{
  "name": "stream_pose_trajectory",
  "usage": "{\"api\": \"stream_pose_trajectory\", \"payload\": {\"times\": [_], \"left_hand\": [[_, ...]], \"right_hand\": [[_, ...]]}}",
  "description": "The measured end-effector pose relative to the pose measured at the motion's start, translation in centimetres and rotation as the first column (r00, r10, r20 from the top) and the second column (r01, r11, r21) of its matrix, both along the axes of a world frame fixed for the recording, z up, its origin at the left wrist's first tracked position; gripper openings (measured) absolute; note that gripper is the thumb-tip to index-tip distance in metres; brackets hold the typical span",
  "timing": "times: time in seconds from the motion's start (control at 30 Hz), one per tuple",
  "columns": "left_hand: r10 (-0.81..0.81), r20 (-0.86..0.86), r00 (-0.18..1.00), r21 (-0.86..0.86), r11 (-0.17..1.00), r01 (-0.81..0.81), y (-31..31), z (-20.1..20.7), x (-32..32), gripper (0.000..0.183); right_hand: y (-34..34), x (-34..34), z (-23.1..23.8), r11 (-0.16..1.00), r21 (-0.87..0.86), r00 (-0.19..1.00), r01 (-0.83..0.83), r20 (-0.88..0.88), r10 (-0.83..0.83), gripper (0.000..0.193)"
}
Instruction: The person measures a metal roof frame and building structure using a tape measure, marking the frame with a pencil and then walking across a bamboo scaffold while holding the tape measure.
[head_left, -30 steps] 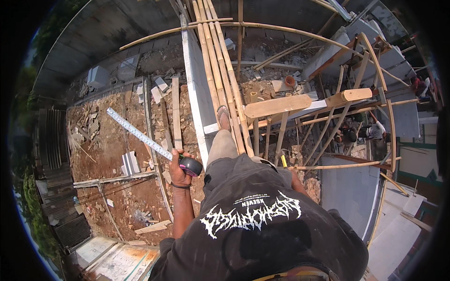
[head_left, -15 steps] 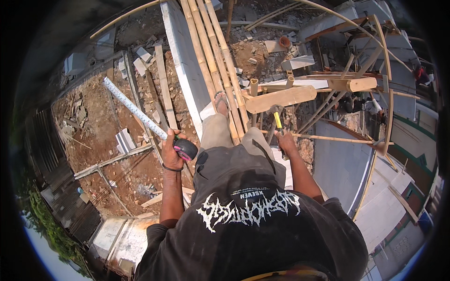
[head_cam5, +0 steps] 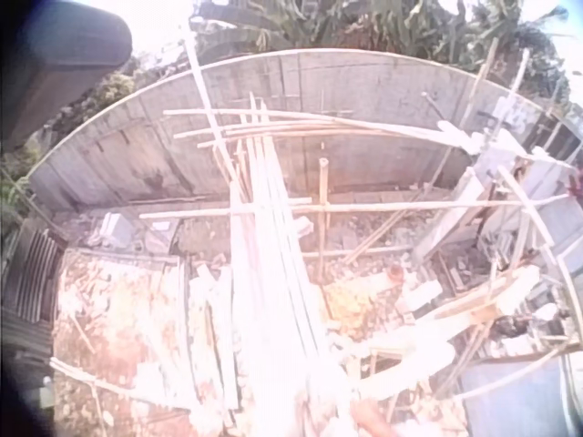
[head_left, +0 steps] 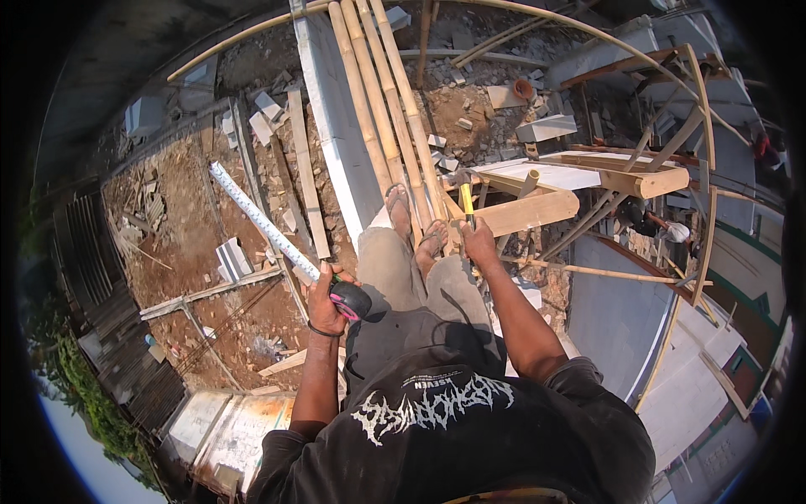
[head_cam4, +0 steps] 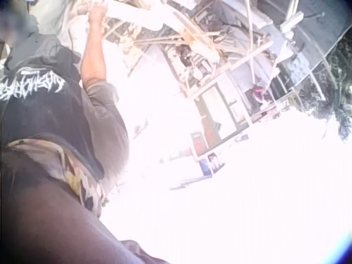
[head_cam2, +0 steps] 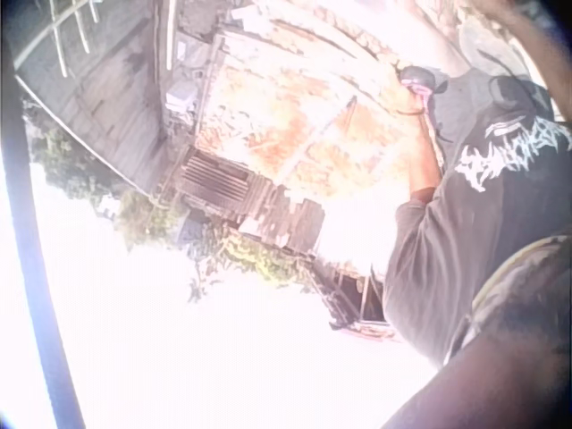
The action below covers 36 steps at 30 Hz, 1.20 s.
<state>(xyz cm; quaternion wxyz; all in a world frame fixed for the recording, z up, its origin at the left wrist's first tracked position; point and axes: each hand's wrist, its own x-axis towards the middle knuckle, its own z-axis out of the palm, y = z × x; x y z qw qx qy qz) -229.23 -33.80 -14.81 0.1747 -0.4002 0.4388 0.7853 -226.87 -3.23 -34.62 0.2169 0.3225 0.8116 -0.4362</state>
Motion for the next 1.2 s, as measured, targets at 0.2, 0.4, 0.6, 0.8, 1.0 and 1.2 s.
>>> {"api": "stream_pose_trajectory", "payload": {"times": [0.2, 0.4, 0.6, 0.8, 1.0, 1.2], "left_hand": [[-0.014, 0.106, 0.994, 0.043, 0.999, 0.009, 5.0, -13.5, -2.3, 0.032], [-0.093, 0.142, 0.985, 0.016, 0.996, 0.091, 8.6, -28.2, -5.2, 0.036], [0.084, 0.198, 0.977, 0.028, 0.995, -0.091, 9.9, -30.4, -7.3, 0.036], [0.037, 0.273, 0.961, 0.058, 0.997, -0.055, 9.8, -28.8, -10.3, 0.038], [-0.005, 0.241, 0.971, 0.103, 0.995, -0.020, 9.6, -29.1, -10.6, 0.031], [0.019, 0.257, 0.966, 0.089, 0.995, -0.043, 9.8, -28.9, -11.2, 0.033]], "right_hand": [[-4.9, -9.4, -7.9, 0.995, 0.092, 0.972, -0.025, -0.229, 0.046, 0.036], [-9.0, -18.4, -19.8, 0.999, 0.043, 0.976, 0.016, -0.217, -0.007, 0.033], [-10.8, -23.4, -30.5, 0.995, 0.102, 0.968, -0.006, -0.249, 0.031, 0.029], [-13.0, -26.5, -35.9, 0.993, 0.103, 0.936, 0.060, -0.352, -0.020, 0.028], [-11.7, -26.5, -39.7, 0.980, 0.199, 0.980, -0.030, -0.185, 0.067, 0.033], [-12.5, -26.5, -38.1, 0.992, 0.118, 0.969, 0.038, -0.245, -0.008, 0.034]]}}
